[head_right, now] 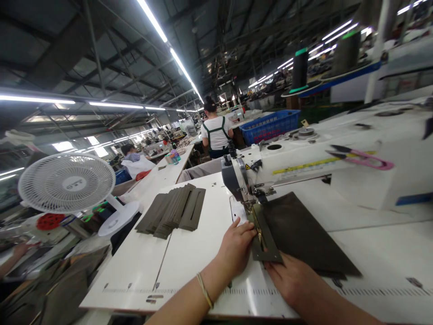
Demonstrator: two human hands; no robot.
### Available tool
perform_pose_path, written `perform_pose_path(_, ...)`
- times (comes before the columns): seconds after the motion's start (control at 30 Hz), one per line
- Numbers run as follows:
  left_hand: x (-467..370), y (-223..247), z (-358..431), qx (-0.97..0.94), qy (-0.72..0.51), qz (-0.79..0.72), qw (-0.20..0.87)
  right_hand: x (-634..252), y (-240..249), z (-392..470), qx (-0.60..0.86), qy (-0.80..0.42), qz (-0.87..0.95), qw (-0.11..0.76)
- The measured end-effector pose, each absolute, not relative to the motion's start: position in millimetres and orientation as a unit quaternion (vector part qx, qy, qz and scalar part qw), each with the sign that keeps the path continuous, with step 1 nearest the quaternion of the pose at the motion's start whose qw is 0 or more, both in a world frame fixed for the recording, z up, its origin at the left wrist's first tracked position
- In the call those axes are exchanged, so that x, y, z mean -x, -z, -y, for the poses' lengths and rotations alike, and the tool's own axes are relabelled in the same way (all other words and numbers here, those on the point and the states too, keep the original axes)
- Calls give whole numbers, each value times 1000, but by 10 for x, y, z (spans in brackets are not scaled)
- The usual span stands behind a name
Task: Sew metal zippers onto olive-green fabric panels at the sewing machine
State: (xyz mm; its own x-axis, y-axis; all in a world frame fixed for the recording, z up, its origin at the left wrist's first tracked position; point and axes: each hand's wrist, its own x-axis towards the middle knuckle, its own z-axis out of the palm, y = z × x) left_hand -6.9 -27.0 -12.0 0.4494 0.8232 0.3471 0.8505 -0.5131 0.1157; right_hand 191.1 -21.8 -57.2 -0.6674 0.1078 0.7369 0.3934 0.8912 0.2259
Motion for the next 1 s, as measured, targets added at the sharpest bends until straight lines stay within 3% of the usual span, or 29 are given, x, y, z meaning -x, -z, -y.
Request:
perform_pose_path(0.23, 37, 108, 235, 844, 172, 507, 29, -1910, 605, 220, 157, 169, 897, 377)
perform_pose_path(0.6, 68, 129, 53, 831, 194, 520, 36, -1744, 561, 100, 191, 124, 863, 452)
perform_pose_path(1.0, 86, 183, -151, 788, 212, 578, -4, -1682, 520, -168, 181, 138, 873, 431)
